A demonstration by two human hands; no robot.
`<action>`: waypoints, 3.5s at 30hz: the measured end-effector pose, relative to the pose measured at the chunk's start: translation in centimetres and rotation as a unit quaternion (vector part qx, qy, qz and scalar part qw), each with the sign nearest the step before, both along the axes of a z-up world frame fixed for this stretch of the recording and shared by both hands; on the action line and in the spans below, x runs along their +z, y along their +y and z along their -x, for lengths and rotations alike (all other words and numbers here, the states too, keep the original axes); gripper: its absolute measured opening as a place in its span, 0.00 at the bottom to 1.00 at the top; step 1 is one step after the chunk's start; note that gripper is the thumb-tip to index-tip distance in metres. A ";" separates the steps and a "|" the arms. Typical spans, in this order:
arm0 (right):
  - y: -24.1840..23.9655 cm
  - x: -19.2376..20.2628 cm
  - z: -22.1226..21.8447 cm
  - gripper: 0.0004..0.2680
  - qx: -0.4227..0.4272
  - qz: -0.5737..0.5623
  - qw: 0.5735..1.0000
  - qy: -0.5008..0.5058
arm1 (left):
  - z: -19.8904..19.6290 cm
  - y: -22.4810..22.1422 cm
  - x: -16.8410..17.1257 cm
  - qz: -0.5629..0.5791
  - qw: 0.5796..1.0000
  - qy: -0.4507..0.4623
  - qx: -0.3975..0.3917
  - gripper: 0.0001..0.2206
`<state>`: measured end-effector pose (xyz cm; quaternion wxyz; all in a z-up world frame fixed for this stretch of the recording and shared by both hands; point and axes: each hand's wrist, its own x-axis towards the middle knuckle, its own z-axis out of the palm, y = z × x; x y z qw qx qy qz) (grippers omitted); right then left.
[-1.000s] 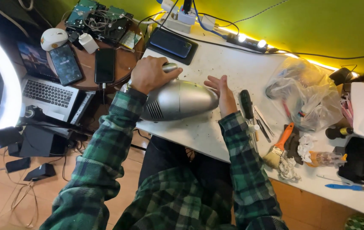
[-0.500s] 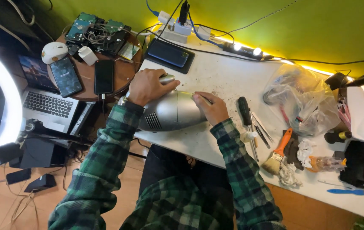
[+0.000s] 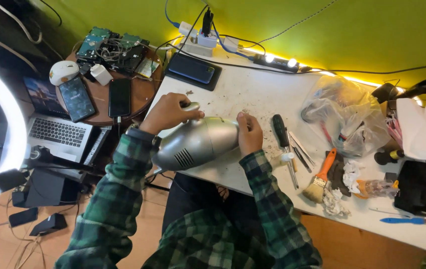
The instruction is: Disassembling, cleaning, and reassembling a handheld vacuum cleaner at a workbench using a cloth and cleaning solution.
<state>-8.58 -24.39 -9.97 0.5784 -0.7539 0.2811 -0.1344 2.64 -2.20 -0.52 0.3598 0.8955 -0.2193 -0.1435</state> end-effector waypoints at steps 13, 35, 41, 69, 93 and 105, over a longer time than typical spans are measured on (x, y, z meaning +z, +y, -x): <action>8.8 7.3 5.9 0.23 0.220 -0.004 0.955 -0.198 | 8.0 -2.0 5.5 0.315 0.909 0.144 0.231 0.23; 2.7 5.2 3.1 0.20 0.060 -0.314 0.932 -0.171 | 10.7 -1.0 1.1 0.370 0.905 -0.008 0.211 0.40; 2.4 3.2 3.6 0.22 0.087 -0.374 0.906 -0.181 | 6.2 -1.8 -4.4 0.430 0.829 0.203 0.292 0.41; -3.3 -4.9 12.3 0.35 -0.159 0.256 0.929 -0.215 | 6.7 -7.0 -12.2 0.659 0.519 0.453 0.302 0.45; -3.5 -2.9 9.3 0.22 0.275 -0.639 0.647 -0.312 | 6.5 -7.4 -14.4 0.649 0.533 0.466 0.278 0.39; -0.1 -0.2 9.2 0.26 0.168 -0.196 0.921 -0.292 | 5.5 -7.8 -16.7 0.657 0.520 0.473 0.271 0.36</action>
